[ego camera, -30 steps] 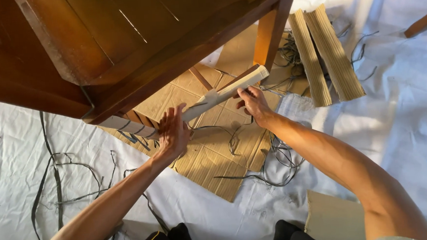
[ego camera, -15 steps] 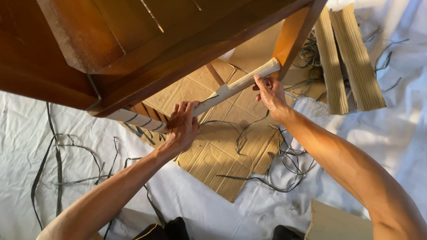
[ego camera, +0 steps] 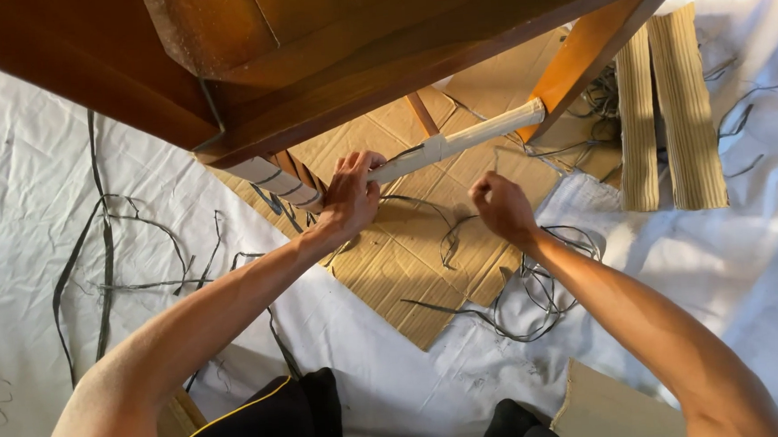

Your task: Wrapping furniture legs with protective cardboard strips and securing them with plastic ties.

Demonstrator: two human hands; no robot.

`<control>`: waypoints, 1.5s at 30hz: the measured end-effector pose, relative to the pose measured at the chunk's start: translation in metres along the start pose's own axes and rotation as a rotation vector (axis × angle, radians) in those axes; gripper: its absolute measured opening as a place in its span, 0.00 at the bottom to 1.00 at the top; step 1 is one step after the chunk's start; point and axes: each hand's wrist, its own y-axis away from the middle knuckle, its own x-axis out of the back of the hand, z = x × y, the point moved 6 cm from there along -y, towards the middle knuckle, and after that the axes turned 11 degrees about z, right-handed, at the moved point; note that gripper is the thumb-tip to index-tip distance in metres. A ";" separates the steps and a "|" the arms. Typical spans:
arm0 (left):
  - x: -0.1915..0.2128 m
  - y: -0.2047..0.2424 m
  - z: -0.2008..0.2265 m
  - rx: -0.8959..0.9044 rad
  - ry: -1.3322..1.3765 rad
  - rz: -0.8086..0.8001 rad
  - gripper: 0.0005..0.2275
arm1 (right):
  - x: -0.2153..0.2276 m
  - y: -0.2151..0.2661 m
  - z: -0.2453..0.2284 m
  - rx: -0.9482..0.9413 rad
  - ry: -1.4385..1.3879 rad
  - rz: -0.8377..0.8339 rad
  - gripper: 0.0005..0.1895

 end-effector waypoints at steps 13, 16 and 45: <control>0.003 0.002 -0.001 -0.019 0.018 -0.012 0.16 | -0.082 0.063 0.016 0.496 0.575 -0.490 0.11; 0.000 -0.001 -0.001 -0.013 0.057 -0.010 0.16 | -0.034 0.066 0.019 -0.131 0.298 -0.711 0.07; 0.000 0.012 0.021 -0.163 -0.125 0.009 0.23 | 0.199 0.016 0.064 -0.453 -0.655 0.421 0.06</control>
